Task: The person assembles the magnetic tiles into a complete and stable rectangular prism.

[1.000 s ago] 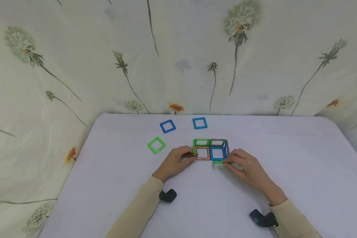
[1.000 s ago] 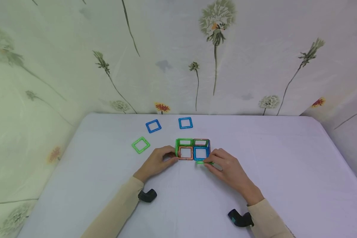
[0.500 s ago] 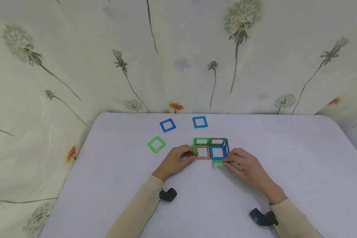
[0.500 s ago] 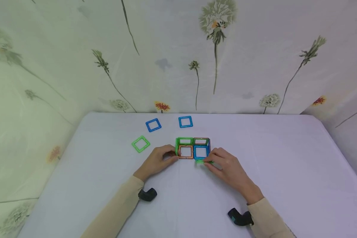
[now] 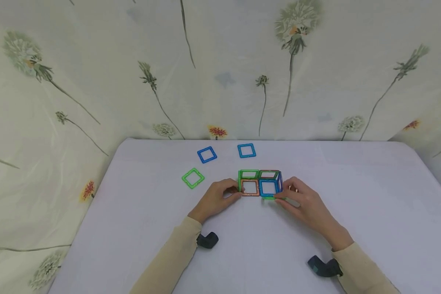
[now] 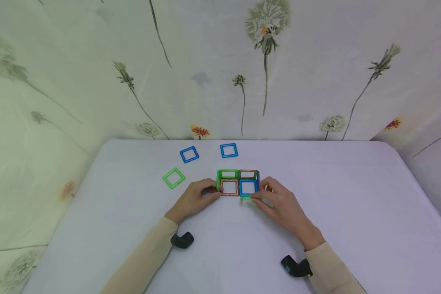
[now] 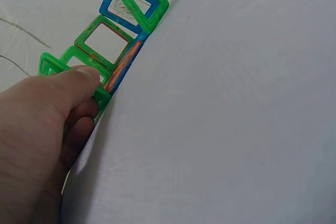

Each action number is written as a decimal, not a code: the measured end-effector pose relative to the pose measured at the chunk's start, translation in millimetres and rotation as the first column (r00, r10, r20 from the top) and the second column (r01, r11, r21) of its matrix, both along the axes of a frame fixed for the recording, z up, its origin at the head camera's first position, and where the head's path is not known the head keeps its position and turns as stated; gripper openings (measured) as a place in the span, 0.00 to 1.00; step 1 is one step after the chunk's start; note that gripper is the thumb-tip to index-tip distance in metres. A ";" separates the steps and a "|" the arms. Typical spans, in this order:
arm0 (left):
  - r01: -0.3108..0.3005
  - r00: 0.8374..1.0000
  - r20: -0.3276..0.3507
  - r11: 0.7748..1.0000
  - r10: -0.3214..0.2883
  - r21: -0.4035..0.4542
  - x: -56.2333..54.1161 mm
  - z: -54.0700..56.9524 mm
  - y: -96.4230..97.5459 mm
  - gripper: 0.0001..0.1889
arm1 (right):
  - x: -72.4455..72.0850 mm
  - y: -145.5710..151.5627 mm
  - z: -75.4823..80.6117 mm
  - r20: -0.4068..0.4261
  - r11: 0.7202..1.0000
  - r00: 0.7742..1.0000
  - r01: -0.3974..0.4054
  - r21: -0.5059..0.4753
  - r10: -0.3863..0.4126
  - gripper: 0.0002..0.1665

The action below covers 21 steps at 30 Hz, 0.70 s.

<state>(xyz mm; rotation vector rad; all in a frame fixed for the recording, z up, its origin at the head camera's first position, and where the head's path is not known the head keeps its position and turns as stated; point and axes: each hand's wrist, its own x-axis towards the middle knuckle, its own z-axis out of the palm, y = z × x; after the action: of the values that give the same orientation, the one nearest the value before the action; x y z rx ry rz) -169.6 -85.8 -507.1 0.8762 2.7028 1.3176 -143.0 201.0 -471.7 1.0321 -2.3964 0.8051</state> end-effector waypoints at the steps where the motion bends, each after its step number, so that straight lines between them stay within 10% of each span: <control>1: 0.000 1.000 -0.001 1.000 0.000 -0.002 -0.2 -0.2 0.0 0.09 | -0.5 -0.2 0.4 -0.003 1.000 1.000 0.001 0.004 -0.001 0.18; 21: 0.004 1.000 -0.011 1.000 -0.004 -0.007 -0.3 -0.4 0.5 0.08 | -10.6 0.9 1.3 0.064 0.999 0.998 -0.009 0.037 0.007 0.17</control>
<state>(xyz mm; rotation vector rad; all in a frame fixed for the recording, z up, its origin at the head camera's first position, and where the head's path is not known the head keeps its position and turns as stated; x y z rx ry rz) -169.9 -85.3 -507.5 0.8905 2.7112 1.3055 -153.6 202.0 -470.4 1.0459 -2.4706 0.8110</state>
